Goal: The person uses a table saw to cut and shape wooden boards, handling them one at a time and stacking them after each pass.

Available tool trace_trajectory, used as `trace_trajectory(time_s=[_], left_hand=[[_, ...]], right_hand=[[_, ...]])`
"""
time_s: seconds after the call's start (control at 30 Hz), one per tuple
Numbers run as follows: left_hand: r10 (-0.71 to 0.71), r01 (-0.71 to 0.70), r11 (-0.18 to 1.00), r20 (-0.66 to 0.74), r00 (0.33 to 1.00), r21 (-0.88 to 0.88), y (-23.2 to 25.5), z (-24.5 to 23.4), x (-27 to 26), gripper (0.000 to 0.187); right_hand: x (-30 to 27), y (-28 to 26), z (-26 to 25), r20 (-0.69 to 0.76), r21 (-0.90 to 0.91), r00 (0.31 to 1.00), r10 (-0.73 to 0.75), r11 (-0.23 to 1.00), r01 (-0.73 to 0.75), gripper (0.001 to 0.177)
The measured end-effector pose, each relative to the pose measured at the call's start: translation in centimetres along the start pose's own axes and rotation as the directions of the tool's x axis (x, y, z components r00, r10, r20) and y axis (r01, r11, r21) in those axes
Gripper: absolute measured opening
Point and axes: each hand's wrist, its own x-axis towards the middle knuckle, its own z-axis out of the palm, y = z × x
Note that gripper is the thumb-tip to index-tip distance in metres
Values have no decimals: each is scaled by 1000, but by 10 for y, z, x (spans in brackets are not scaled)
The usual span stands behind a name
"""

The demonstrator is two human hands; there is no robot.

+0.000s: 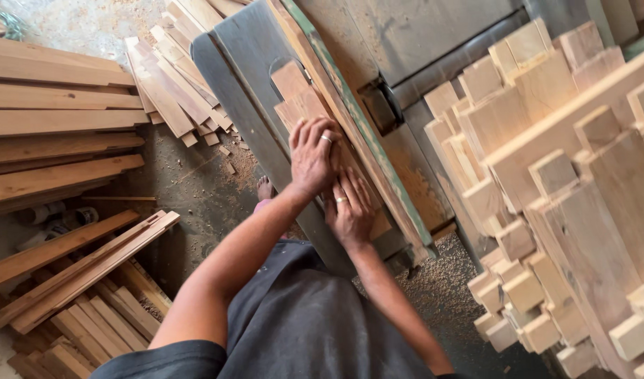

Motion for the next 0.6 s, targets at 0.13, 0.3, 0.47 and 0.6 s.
trace_trajectory(time_s=[0.13, 0.3, 0.47, 0.6], left_hand=[[-12, 9, 999, -50, 999, -48, -43, -11, 45, 10], [-26, 26, 999, -13, 1000, -27, -100, -27, 105, 11], [-66, 64, 997, 37, 997, 53, -165, -36, 161, 12], [-151, 220, 876, -190, 970, 428, -200, -30, 191, 74]], right_hand=[[61, -18, 26, -16, 29, 1000, -15, 999, 15, 41], [136, -43, 59, -31, 35, 999, -18, 999, 19, 39], [207, -64, 96, -58, 44, 997, -45, 998, 47, 38], [253, -75, 112, -120, 15, 990, -75, 997, 77, 36]])
